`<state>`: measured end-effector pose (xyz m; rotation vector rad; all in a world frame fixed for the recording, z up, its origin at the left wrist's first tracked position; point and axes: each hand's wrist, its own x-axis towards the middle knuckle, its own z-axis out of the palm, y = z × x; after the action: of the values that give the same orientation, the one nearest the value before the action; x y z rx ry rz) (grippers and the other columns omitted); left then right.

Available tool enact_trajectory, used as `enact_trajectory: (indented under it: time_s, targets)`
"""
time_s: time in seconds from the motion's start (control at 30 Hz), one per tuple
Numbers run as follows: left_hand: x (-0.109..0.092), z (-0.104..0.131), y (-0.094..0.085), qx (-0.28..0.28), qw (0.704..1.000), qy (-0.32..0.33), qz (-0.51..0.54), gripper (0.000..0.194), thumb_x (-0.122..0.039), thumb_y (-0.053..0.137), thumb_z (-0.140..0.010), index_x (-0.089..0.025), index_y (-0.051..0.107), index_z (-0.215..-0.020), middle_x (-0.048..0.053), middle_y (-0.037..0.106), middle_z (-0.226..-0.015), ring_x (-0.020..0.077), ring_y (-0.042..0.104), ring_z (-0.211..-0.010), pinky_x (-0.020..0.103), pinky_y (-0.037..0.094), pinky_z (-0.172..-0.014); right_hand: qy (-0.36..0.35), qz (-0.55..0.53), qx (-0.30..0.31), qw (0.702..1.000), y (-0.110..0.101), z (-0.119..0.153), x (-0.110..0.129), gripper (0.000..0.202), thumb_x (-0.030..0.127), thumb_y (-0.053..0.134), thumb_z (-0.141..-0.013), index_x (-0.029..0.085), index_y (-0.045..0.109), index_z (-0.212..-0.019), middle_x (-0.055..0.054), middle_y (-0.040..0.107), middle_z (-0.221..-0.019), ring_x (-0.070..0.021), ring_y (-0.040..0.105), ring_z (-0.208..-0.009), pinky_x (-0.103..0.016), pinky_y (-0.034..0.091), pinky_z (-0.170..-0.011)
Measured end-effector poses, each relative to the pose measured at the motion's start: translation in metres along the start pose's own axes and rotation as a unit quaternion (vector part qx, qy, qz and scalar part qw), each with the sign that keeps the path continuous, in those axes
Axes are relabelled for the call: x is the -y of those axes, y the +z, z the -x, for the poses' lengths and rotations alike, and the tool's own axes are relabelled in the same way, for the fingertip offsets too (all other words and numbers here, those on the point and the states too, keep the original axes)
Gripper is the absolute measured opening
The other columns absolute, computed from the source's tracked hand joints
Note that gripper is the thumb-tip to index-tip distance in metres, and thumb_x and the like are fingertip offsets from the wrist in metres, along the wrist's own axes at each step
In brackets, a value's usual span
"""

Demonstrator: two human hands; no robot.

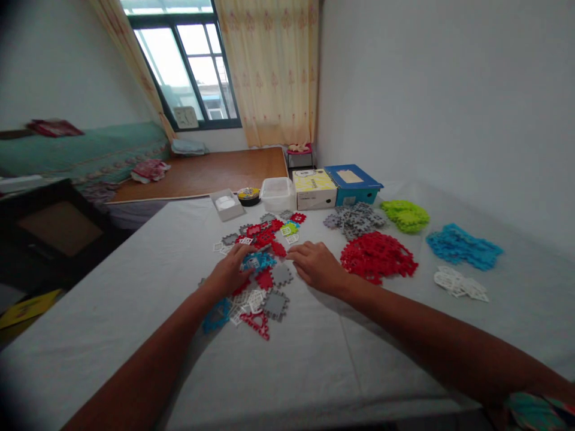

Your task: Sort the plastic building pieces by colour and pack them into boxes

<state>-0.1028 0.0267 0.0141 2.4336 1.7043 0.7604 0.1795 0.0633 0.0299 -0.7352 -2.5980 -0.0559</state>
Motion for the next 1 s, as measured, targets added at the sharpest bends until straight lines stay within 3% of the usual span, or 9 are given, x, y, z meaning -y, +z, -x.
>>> enact_trajectory:
  time_s: [0.1,0.23,0.4,0.5,0.63,0.83,1.0]
  targets:
    - [-0.003,0.0,-0.002,-0.034,0.999,0.023,0.023,0.039,-0.004,0.055,-0.079,-0.023,0.056,-0.114,0.007,0.058,-0.118,0.0216,0.061,-0.105,0.036,0.052,-0.09,0.004,-0.058,-0.004,0.998,0.009,-0.003,0.004,0.031,0.015,0.052,-0.091,0.021,0.061,-0.12,-0.008,0.065,-0.121,-0.022,0.058,-0.108,-0.037,0.046,-0.087]
    - [-0.011,0.0,-0.002,-0.075,0.991,0.093,0.062,0.031,-0.007,0.053,-0.085,-0.022,0.057,-0.112,0.007,0.061,-0.114,0.0207,0.06,-0.108,0.036,0.052,-0.093,0.013,-0.16,-0.047,0.986,0.015,-0.007,0.009,0.033,0.018,0.052,-0.092,0.022,0.057,-0.125,-0.009,0.064,-0.123,-0.0201,0.058,-0.111,-0.038,0.047,-0.096]
    - [-0.024,0.0,0.006,-0.093,0.976,0.161,0.113,0.025,-0.013,0.055,-0.09,-0.022,0.057,-0.113,0.007,0.063,-0.108,0.0192,0.06,-0.106,0.035,0.052,-0.092,0.034,-0.234,-0.068,0.969,0.021,-0.016,0.016,0.025,0.025,0.059,-0.092,0.021,0.063,-0.116,-0.007,0.069,-0.111,-0.0158,0.065,-0.087,-0.03,0.052,-0.081]
    - [-0.029,0.001,0.007,-0.099,0.973,0.175,0.111,0.025,-0.017,0.058,-0.09,-0.022,0.057,-0.114,0.008,0.064,-0.11,0.0196,0.061,-0.106,0.036,0.053,-0.092,0.035,-0.212,-0.071,0.974,0.022,-0.018,0.013,0.016,0.026,0.061,-0.091,0.021,0.068,-0.104,-0.005,0.072,-0.098,-0.0159,0.066,-0.086,-0.028,0.049,-0.079]
    - [-0.025,0.002,0.001,-0.103,0.981,0.152,0.063,0.038,-0.029,0.065,-0.088,-0.022,0.054,-0.124,0.01,0.061,-0.12,0.0223,0.059,-0.113,0.04,0.051,-0.097,0.035,-0.091,-0.076,0.992,0.015,-0.015,0.005,0.014,0.03,0.061,-0.092,0.022,0.07,-0.098,-0.006,0.073,-0.096,-0.0177,0.064,-0.089,-0.029,0.045,-0.078]
    - [-0.014,-0.001,0.002,-0.095,0.982,0.164,0.002,0.02,-0.027,0.055,-0.094,-0.022,0.062,-0.112,0.007,0.068,-0.108,0.0197,0.064,-0.101,0.037,0.053,-0.091,0.051,-0.065,-0.126,0.989,-0.004,-0.001,-0.007,0.013,0.028,0.059,-0.093,0.022,0.069,-0.099,-0.005,0.073,-0.099,-0.018,0.064,-0.092,-0.029,0.046,-0.08]
    - [-0.013,-0.003,0.01,-0.056,0.975,0.215,-0.018,0.017,-0.027,0.054,-0.094,-0.022,0.067,-0.104,0.006,0.07,-0.102,0.0198,0.064,-0.099,0.038,0.053,-0.09,0.155,-0.069,-0.175,0.97,-0.025,0.042,-0.051,0.015,0.029,0.06,-0.09,0.023,0.07,-0.1,-0.005,0.073,-0.1,-0.018,0.067,-0.089,-0.031,0.05,-0.082]
